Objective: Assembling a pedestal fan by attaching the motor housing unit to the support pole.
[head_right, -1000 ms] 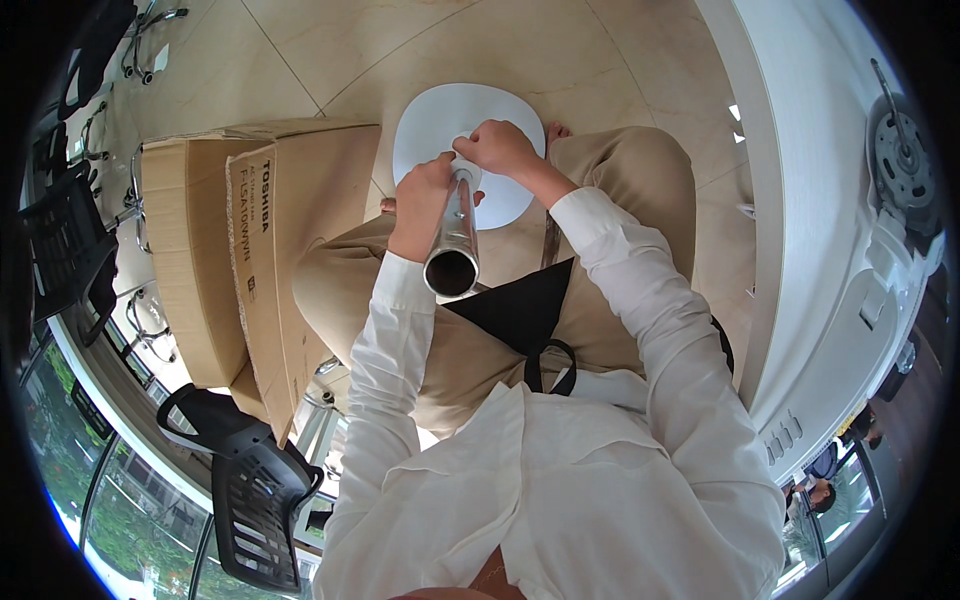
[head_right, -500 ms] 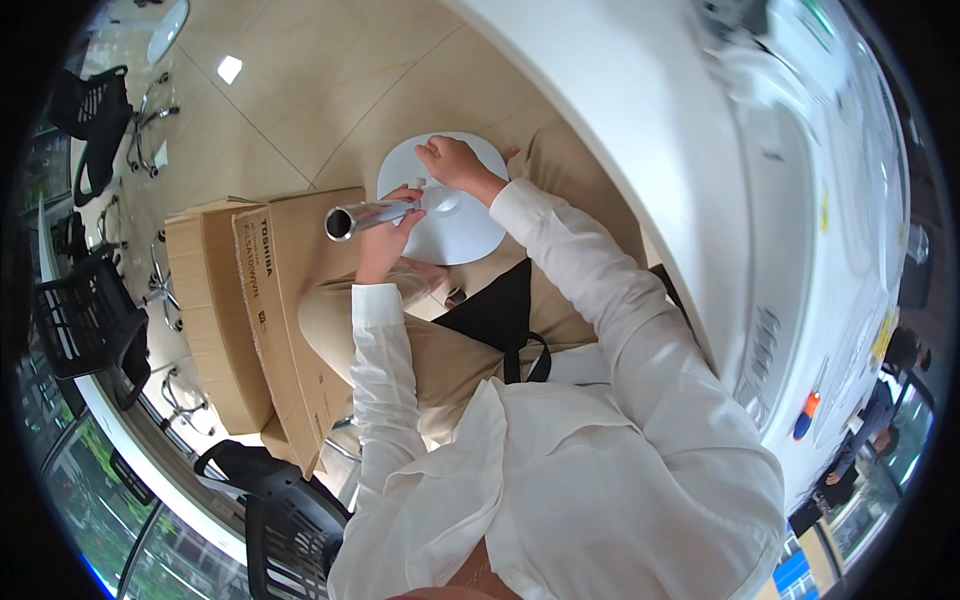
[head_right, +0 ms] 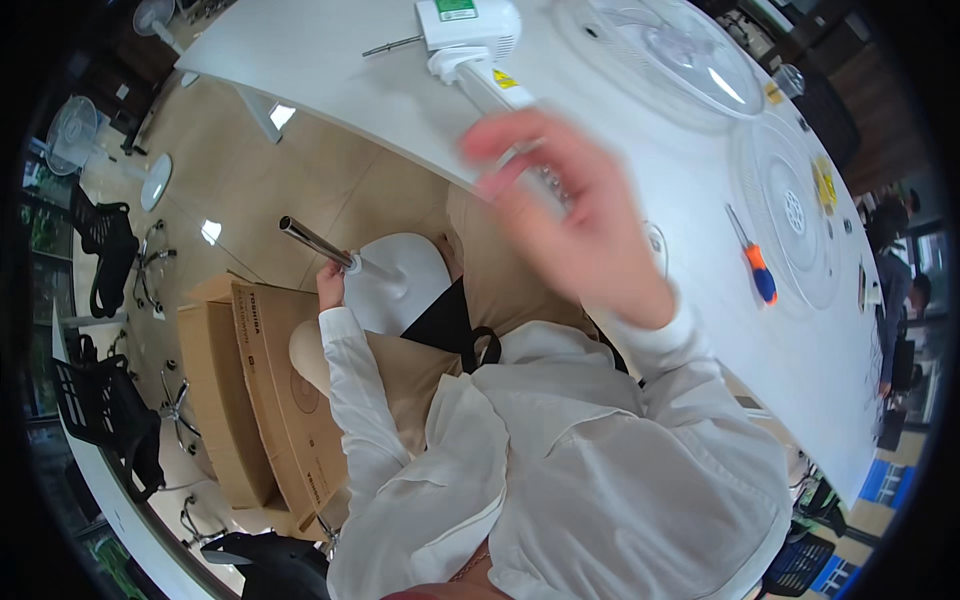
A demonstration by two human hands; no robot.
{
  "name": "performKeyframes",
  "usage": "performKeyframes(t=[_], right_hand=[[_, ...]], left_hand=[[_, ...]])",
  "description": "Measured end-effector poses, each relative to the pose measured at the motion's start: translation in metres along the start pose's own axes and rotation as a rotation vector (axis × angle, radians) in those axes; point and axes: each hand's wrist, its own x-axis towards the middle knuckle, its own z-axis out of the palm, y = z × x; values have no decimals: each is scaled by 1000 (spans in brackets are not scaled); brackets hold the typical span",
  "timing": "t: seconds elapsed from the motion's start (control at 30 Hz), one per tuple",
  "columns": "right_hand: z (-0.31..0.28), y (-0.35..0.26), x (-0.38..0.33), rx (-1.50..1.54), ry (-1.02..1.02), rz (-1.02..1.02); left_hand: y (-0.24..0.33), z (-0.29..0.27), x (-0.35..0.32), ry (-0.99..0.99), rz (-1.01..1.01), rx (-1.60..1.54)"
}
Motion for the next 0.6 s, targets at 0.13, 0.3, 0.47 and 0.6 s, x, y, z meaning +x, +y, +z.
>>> performKeyframes(t=[0.13,0.3,0.47,0.6], right_hand=[[-61,-1,15,-378,221,-165],[-38,92,81,-588,-26,110],[-37,148,94,-815,-246,366],[-20,171,107,-842,-266,231]], left_hand=[[-11,14,15,49,-6,198],[-22,-33,3,119,168,282],[28,64,-26,126,190,199],[33,38,-45,163,168,199]])
